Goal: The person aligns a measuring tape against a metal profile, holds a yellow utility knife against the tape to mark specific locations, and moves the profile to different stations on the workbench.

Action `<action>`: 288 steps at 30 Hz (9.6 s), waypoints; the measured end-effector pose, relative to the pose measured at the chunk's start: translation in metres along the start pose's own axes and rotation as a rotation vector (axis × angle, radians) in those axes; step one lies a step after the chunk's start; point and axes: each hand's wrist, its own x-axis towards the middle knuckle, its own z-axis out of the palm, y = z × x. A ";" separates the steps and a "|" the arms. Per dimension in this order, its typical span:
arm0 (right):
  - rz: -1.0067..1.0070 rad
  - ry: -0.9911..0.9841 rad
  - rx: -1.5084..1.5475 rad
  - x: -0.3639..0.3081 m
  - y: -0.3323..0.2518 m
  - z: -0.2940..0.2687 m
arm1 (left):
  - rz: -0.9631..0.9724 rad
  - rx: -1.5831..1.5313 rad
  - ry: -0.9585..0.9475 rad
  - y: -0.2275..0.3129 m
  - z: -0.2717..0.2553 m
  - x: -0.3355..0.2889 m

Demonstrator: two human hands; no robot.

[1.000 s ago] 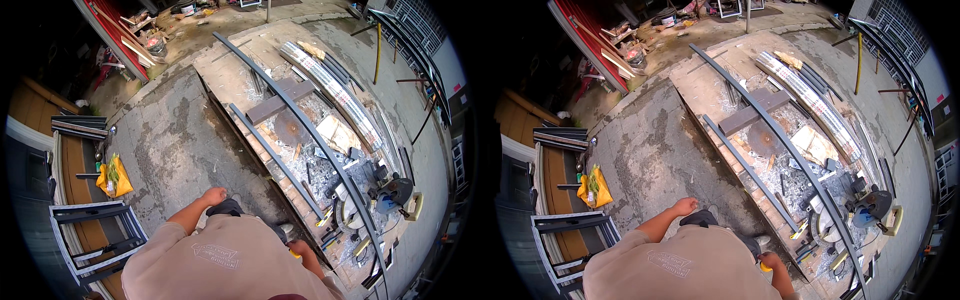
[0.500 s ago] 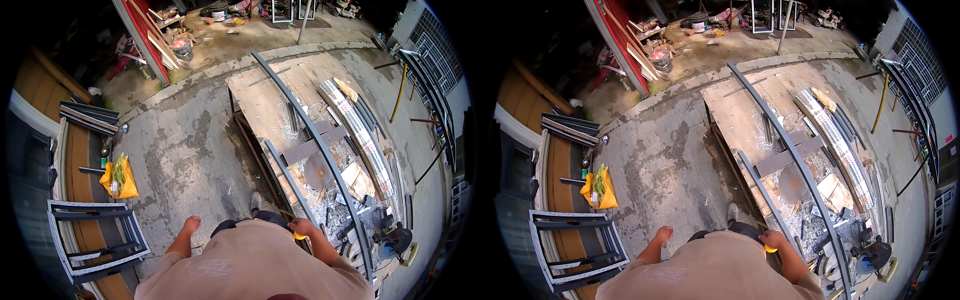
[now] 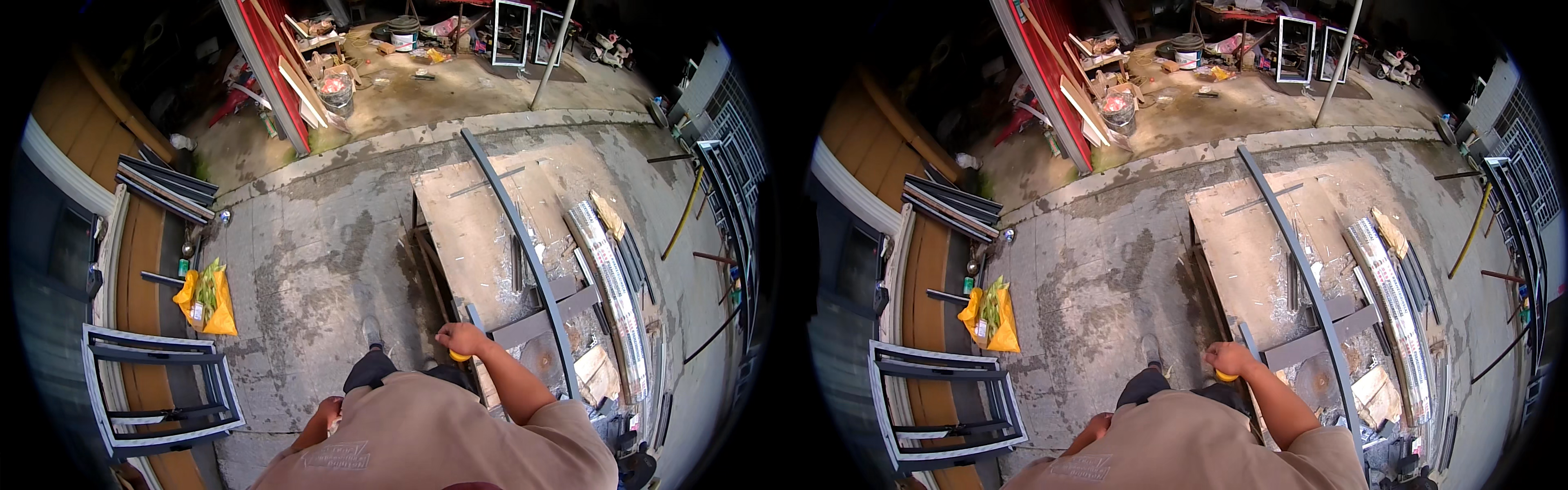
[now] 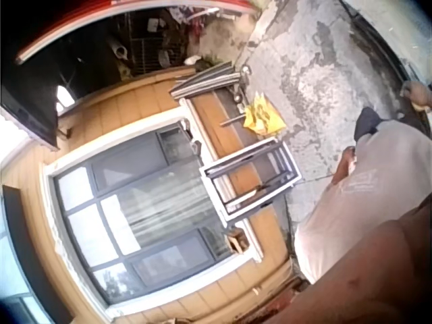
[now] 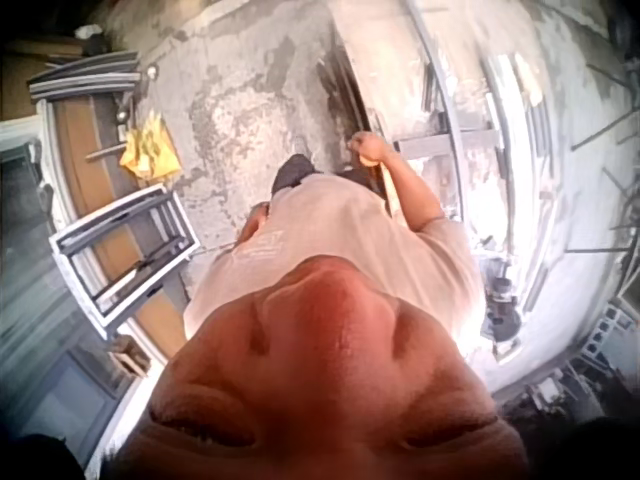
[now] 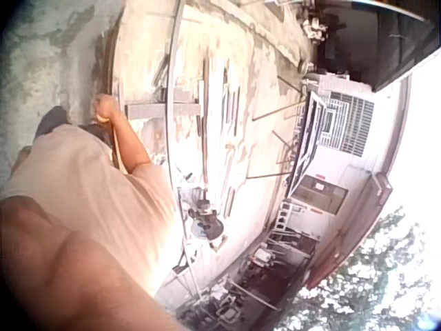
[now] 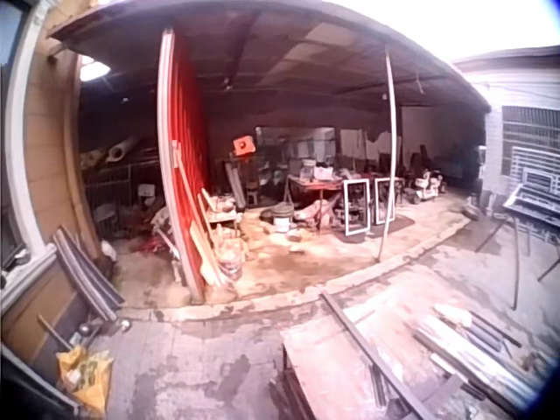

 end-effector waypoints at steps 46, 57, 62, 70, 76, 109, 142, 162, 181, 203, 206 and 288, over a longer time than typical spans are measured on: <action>0.996 0.621 0.369 0.425 0.021 -0.386 | 0.054 0.055 -0.169 0.692 -0.244 0.682; 1.060 0.754 0.168 0.510 0.055 -0.456 | 0.437 0.073 -0.437 0.858 -0.090 0.740; 1.033 0.738 0.184 0.537 0.077 -0.448 | 0.472 0.053 -0.347 0.878 -0.062 0.729; 1.039 0.786 0.060 0.553 0.088 -0.441 | 0.350 -0.088 -0.381 0.881 -0.044 0.729; 1.072 0.761 0.031 0.556 0.093 -0.439 | 0.305 -0.098 -0.328 0.882 -0.036 0.733; 1.053 0.692 0.063 0.549 0.095 -0.446 | 0.119 -0.553 -0.436 0.868 -0.025 0.747; 1.018 0.705 0.096 0.546 0.096 -0.448 | -0.420 -0.843 -0.936 0.887 -0.020 0.770; 1.009 0.719 0.067 0.546 0.098 -0.446 | -0.463 -0.848 -0.911 0.892 -0.020 0.768; 1.015 0.737 0.078 0.547 0.096 -0.448 | -0.451 -0.852 -0.918 0.890 -0.019 0.771; 1.032 0.714 0.115 0.548 0.095 -0.451 | -0.455 -0.871 -0.922 0.890 -0.019 0.771; 1.040 0.703 0.113 0.548 0.096 -0.451 | -0.460 -0.875 -0.922 0.890 -0.019 0.771; 1.033 0.717 0.119 0.549 0.098 -0.450 | -0.436 -0.847 -0.914 0.889 -0.015 0.770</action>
